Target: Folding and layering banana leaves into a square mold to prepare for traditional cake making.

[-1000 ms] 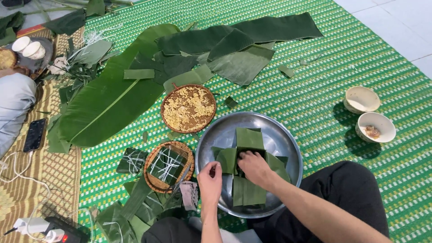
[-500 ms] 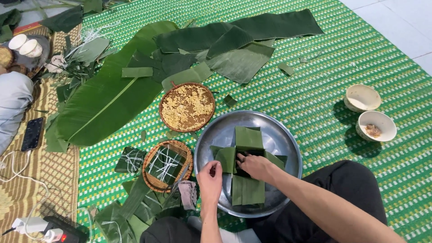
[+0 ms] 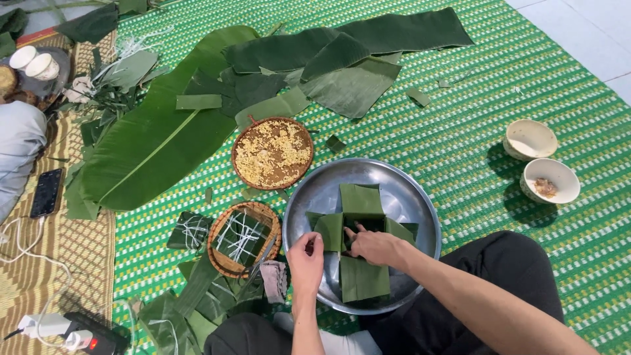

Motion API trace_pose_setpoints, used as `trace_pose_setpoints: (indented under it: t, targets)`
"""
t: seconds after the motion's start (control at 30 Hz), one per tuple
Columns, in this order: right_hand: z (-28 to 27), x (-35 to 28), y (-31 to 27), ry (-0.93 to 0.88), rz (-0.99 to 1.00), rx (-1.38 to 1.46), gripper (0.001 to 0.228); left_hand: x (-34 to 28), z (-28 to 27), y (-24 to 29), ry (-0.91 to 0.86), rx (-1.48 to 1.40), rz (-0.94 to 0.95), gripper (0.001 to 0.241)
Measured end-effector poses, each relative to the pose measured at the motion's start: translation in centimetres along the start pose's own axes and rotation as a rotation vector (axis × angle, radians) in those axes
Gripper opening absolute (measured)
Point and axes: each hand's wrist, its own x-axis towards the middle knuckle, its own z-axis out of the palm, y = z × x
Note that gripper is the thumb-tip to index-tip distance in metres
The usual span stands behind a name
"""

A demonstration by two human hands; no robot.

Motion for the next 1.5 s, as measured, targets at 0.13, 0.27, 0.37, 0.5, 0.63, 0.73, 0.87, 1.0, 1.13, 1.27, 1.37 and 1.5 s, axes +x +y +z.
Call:
trace_pose_setpoints:
  t: [0.13,0.27,0.37,0.5,0.63,0.73,0.87,1.0,1.13,1.27,1.37,1.5]
  targets:
    - [-2.3,-0.8,-0.3,0.009,0.086,0.094,0.037,0.4,-0.9,-1.2,0.032,0.012,0.076,0.022]
    - [-5.5,-2.9,-1.6,0.204,0.196,0.278,0.05,-0.4,-3.8,0.0,0.056,0.094,-0.098,0.029]
    - [-7.8,-4.5,-3.0,0.411,0.296,0.352,0.033,-1.1,-6.3,-1.1,0.275,0.028,0.08,0.021]
    - [-6.2,-5.1,-2.3,0.434,0.182,0.236,0.023,-2.3,-9.4,-3.4,0.413,0.057,-0.04,0.025]
    - [-4.1,-4.1,-0.9,0.317,0.192,0.192,0.038,-4.1,-11.6,-6.3,0.611,0.172,0.021,0.022]
    - [-3.7,-3.4,0.0,0.296,0.226,0.227,0.041,-5.1,-12.2,-7.4,0.705,0.253,0.079,0.017]
    - [-7.6,-5.6,-3.2,0.414,0.246,0.325,0.029,-4.4,-12.1,-8.8,0.747,0.311,0.062,0.013]
    - [-7.9,-9.5,-3.7,0.742,0.287,0.433,0.017,-3.4,-10.5,-7.2,0.569,0.602,0.166,0.014]
    - [-5.6,-14.4,-1.4,1.006,0.453,0.446,0.018,-1.6,-9.1,-9.0,0.321,0.847,0.313,0.041]
    - [-7.0,-16.5,-1.8,1.082,0.607,0.573,0.02,-0.5,-8.5,-11.4,0.276,0.958,0.207,0.047]
    - [-6.8,-16.0,-1.2,1.137,0.703,0.689,0.018,0.3,-8.4,-12.6,0.258,1.016,0.201,0.054]
    - [-6.5,-15.4,-0.9,1.169,0.674,0.794,0.013,0.6,-9.4,-12.5,0.173,0.967,0.135,0.054]
